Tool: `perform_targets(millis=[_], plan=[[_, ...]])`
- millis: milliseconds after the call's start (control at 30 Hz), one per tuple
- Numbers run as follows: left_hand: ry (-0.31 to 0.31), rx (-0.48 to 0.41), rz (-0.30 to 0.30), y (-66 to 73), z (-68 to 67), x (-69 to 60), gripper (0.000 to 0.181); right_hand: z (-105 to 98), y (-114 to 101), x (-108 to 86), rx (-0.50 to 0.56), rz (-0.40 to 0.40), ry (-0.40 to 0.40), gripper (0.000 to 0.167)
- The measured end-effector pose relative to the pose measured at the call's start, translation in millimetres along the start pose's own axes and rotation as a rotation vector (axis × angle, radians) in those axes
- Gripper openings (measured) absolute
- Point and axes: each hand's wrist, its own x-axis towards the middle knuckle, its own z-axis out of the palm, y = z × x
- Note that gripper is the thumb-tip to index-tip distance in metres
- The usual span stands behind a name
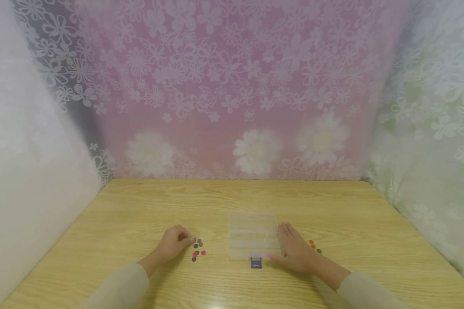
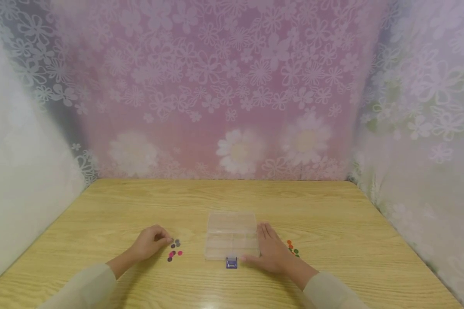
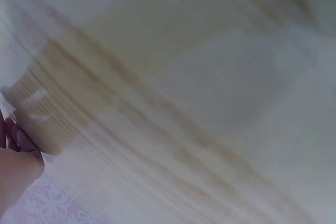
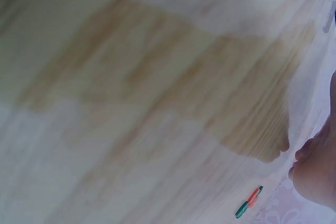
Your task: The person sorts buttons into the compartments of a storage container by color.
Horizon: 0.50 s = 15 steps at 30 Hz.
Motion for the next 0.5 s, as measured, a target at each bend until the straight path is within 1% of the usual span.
perform_targets(millis=[133, 267, 500], plan=[[-0.003, -0.014, -0.009, 0.3, -0.3, -0.3, 0.009, -0.1, -0.8, -0.3, -0.007, -0.004, -0.001, 0.106], [0.008, -0.020, -0.015, 1.6, -0.3, -0.5, 0.008, -0.9, -1.4, 0.0, -0.008, 0.002, -0.012, 0.107], [0.029, -0.006, -0.013, 4.8, 0.5, -1.0, 0.008, -2.7, -3.1, -0.3, 0.007, 0.013, -0.028, 0.107]])
